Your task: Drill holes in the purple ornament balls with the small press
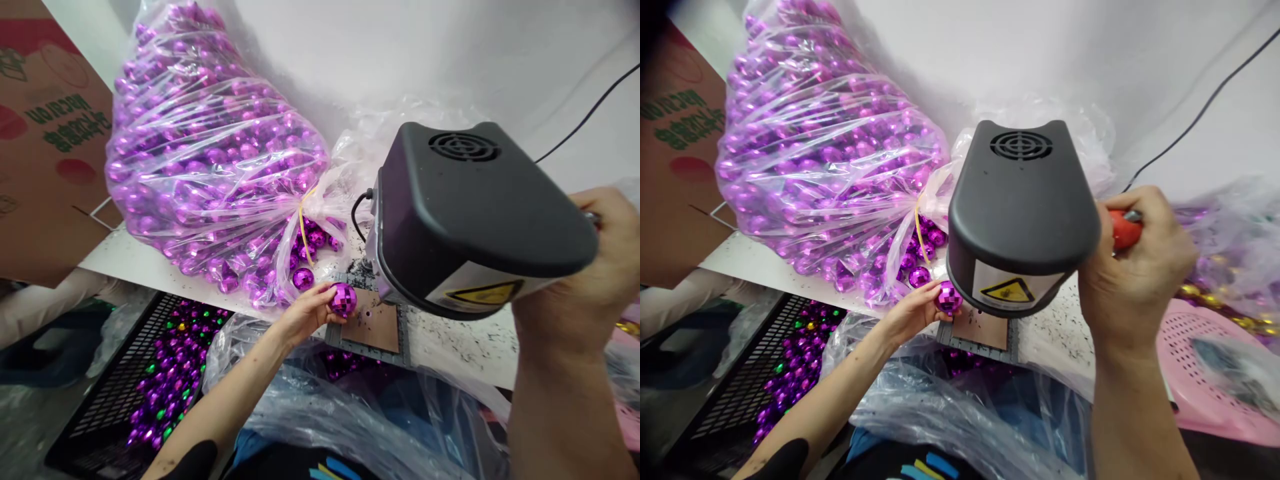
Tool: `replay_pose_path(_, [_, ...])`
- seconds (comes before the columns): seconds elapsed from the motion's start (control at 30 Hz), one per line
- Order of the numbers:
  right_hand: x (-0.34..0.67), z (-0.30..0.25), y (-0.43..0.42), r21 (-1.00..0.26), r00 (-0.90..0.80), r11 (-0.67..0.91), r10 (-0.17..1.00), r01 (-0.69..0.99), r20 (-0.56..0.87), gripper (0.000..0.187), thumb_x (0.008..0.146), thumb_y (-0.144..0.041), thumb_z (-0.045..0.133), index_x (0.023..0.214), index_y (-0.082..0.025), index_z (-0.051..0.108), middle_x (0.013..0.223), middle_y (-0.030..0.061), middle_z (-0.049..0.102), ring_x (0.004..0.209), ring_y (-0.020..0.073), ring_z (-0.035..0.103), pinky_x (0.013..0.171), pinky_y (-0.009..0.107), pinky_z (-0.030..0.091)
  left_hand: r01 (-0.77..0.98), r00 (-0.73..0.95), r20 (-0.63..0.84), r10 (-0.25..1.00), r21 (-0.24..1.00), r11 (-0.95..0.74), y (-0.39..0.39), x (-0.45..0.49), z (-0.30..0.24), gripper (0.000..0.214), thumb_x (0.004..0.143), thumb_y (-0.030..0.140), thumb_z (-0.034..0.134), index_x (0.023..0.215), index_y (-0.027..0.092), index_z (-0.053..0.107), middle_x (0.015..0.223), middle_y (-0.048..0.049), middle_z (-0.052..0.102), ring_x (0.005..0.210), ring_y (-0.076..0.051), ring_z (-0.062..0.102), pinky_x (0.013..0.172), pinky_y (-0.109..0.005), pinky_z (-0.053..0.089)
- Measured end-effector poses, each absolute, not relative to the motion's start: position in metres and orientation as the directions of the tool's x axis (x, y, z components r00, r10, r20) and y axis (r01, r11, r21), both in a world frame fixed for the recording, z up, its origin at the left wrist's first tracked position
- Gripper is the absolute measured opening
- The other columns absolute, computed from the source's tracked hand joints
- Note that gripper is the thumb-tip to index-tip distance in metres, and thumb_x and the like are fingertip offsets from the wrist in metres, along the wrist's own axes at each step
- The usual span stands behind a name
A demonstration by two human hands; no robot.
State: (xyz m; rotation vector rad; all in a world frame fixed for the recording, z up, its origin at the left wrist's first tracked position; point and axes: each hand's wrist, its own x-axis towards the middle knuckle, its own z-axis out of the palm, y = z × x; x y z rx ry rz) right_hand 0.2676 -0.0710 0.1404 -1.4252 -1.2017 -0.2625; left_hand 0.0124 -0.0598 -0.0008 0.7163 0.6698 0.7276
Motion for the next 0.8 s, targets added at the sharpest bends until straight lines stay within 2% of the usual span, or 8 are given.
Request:
replay_pose_path(0.07, [0.268, 0.141, -0.072, -0.617, 0.442, 0.234, 0.515, 0.751, 0.734, 0.019, 0.077, -0.034, 0.055, 0.074, -0.015, 0.058, 0.063, -0.0035, 0.050, 0.060, 0.0038, 0.041, 0.057, 0.022, 0.026, -0.339, 0.539, -0.296, 0.789, 0.781, 0.524, -0.062, 0.018, -0.008, 0.056, 0.076, 0.048, 0.084, 0.115, 0.016, 0.060, 0.098, -0.0086, 0.071, 0.084, -0.023, 0.072, 0.076, -0.034, 0.057])
replay_pose_path(0.13, [0.268, 0.143, -0.072, -0.613, 0.422, 0.247, 0.534, 0.750, 0.732, 0.021, 0.078, -0.035, 0.057, 0.074, -0.015, 0.058, 0.065, -0.0038, 0.051, 0.060, 0.0031, 0.042, 0.058, 0.021, 0.028, -0.301, 0.468, -0.264, 0.844, 0.850, 0.433, -0.064, 0.025, -0.014, 0.053, 0.079, 0.049, 0.081, 0.116, 0.017, 0.060, 0.102, -0.0080, 0.071, 0.094, -0.024, 0.071, 0.083, -0.037, 0.057])
replay_pose_path(0.23, [0.266, 0.144, -0.073, -0.616, 0.405, 0.274, 0.550, 0.739, 0.730, 0.024, 0.081, -0.037, 0.058, 0.073, -0.015, 0.056, 0.062, -0.0052, 0.048, 0.057, 0.0019, 0.039, 0.056, 0.021, 0.026, -0.221, 0.355, -0.126, 0.926, 0.951, 0.214, -0.068, 0.037, -0.023, 0.046, 0.084, 0.048, 0.077, 0.116, 0.019, 0.061, 0.109, -0.0061, 0.069, 0.111, -0.024, 0.064, 0.097, -0.037, 0.050])
replay_pose_path(0.37, [0.265, 0.143, -0.074, -0.626, 0.410, 0.292, 0.548, 0.723, 0.729, 0.026, 0.085, -0.038, 0.058, 0.073, -0.015, 0.055, 0.058, -0.0064, 0.045, 0.055, 0.0011, 0.037, 0.055, 0.020, 0.025, -0.014, 0.297, 0.004, 0.955, 1.000, 0.000, -0.073, 0.049, -0.037, 0.042, 0.088, 0.042, 0.071, 0.122, 0.021, 0.060, 0.119, -0.0060, 0.067, 0.114, -0.024, 0.061, 0.104, -0.039, 0.045])
replay_pose_path(0.53, [0.265, 0.142, -0.074, -0.607, 0.387, 0.307, 0.545, 0.733, 0.743, 0.026, 0.087, -0.038, 0.059, 0.075, -0.014, 0.055, 0.062, -0.0061, 0.048, 0.057, 0.0009, 0.038, 0.055, 0.020, 0.025, 0.221, 0.329, 0.135, 0.935, 0.951, -0.215, -0.080, 0.057, -0.052, 0.037, 0.091, 0.037, 0.068, 0.126, 0.024, 0.061, 0.125, -0.0074, 0.066, 0.120, -0.028, 0.058, 0.106, -0.045, 0.044])
replay_pose_path(0.7, [0.264, 0.145, -0.075, -0.601, 0.384, 0.296, 0.548, 0.742, 0.743, 0.026, 0.087, -0.037, 0.057, 0.073, -0.015, 0.053, 0.062, -0.0063, 0.047, 0.058, 0.0013, 0.038, 0.056, 0.020, 0.026, 0.315, 0.450, 0.322, 0.833, 0.816, -0.485, -0.082, 0.059, -0.058, 0.036, 0.095, 0.037, 0.064, 0.128, 0.022, 0.060, 0.128, -0.0108, 0.066, 0.121, -0.029, 0.059, 0.109, -0.050, 0.042])
replay_pose_path(0.8, [0.264, 0.144, -0.076, -0.590, 0.375, 0.293, 0.546, 0.752, 0.749, 0.027, 0.088, -0.038, 0.057, 0.075, -0.015, 0.054, 0.063, -0.0061, 0.048, 0.059, 0.0018, 0.039, 0.057, 0.021, 0.027, 0.340, 0.522, 0.345, 0.780, 0.754, -0.562, -0.082, 0.061, -0.058, 0.036, 0.096, 0.037, 0.063, 0.129, 0.022, 0.060, 0.134, -0.0129, 0.063, 0.128, -0.030, 0.055, 0.114, -0.053, 0.039])
